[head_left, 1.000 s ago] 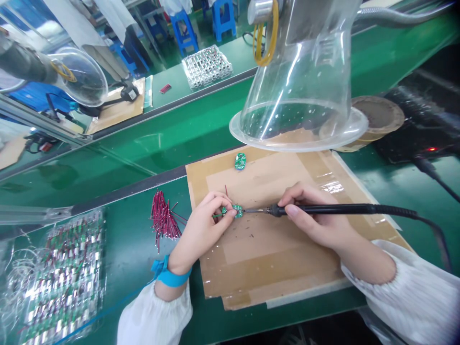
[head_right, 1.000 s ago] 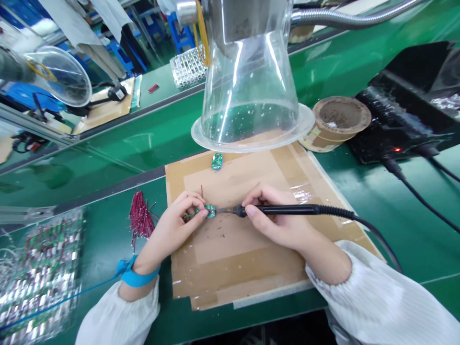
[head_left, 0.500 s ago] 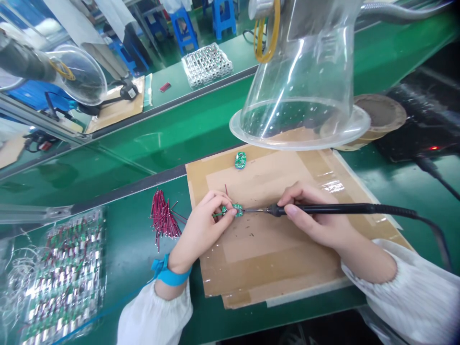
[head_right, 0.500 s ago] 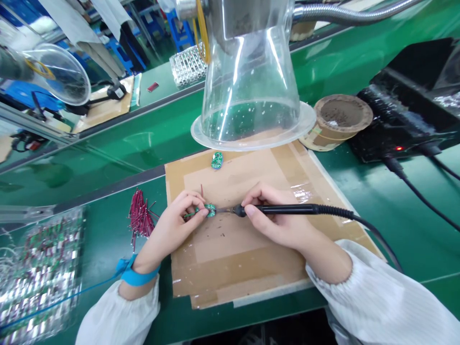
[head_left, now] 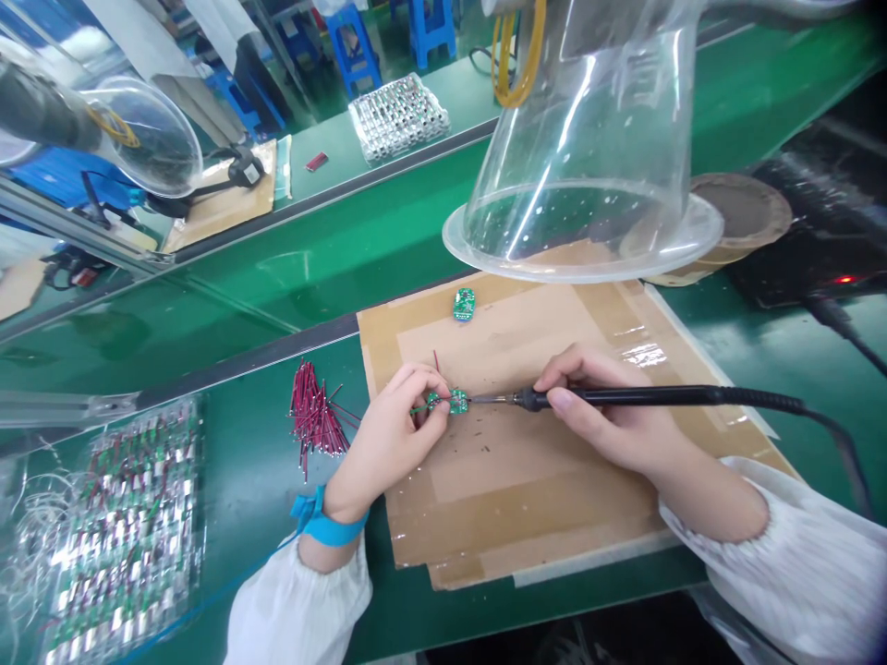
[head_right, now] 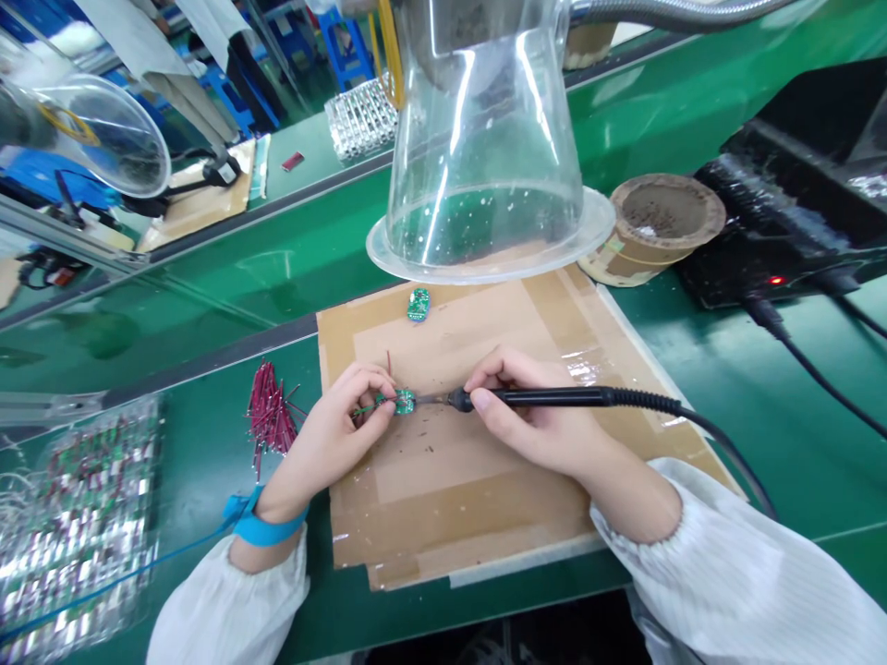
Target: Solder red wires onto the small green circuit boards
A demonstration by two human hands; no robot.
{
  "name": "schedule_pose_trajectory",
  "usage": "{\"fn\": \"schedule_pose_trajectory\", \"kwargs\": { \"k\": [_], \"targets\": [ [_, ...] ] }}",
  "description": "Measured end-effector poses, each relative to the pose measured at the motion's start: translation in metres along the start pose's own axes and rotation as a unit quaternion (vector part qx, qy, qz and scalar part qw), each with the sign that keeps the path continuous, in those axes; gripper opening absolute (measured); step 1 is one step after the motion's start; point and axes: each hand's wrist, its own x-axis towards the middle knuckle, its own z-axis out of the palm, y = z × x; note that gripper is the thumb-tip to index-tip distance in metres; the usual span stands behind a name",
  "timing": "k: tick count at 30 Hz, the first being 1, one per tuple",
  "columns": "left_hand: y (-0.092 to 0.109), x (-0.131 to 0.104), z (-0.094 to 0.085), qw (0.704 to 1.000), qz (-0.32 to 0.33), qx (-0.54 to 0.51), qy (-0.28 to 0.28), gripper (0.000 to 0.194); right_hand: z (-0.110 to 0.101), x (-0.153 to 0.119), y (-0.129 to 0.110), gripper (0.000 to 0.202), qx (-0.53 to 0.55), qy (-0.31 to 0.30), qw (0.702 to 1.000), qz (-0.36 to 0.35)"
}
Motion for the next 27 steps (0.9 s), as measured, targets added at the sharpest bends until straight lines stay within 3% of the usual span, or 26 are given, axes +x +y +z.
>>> {"fn": "schedule_pose_trajectory", "kwargs": {
  "k": [27],
  "targets": [
    [0.0015,0.0018,0.0043,0.999,0.001,0.015,0.033,0.007,-0.0002,0.0000,-0.0013,0.006,-0.014,0.001,1.000,0.005]
  ]
}}
